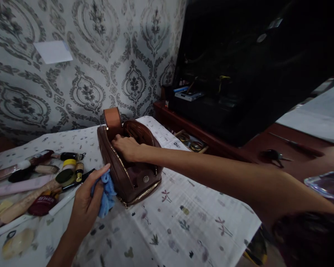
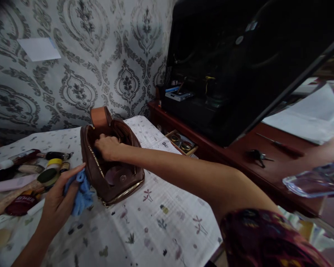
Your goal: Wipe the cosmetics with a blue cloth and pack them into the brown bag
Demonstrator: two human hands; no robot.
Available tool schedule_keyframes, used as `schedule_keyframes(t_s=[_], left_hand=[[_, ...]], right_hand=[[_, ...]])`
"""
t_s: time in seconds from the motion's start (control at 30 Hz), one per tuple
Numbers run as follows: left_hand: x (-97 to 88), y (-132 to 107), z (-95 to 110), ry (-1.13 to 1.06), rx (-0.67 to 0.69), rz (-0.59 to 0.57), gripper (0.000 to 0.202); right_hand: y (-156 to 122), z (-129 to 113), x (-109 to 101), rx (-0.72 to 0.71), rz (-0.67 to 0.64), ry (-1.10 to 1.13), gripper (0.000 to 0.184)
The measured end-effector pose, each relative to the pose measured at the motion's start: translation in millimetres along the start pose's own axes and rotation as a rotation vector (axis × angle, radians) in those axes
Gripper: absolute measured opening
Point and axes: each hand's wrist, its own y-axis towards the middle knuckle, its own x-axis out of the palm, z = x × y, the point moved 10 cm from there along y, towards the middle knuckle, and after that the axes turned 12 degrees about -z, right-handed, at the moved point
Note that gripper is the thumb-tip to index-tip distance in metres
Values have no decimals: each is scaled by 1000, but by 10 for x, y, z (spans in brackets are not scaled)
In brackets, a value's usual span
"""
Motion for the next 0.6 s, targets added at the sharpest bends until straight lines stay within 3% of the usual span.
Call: schedule_keyframes(t_s=[0.17, 0.33, 0.53, 0.6], left_hand=[[-1, 3, 26, 9, 23, 3, 33], [-7, -5, 20, 11, 22, 3, 33], [-10, 2, 57, 12, 41, 9, 32], [-6, 9, 75, -1, 43, 4, 33]], right_hand=[[215, 7, 116, 6, -32, -5, 33], [257, 35, 144, 1, -6, -21, 38], [-48, -11, 51, 22, 26, -50, 40], [-184, -75, 169, -12, -101, -47, 34]])
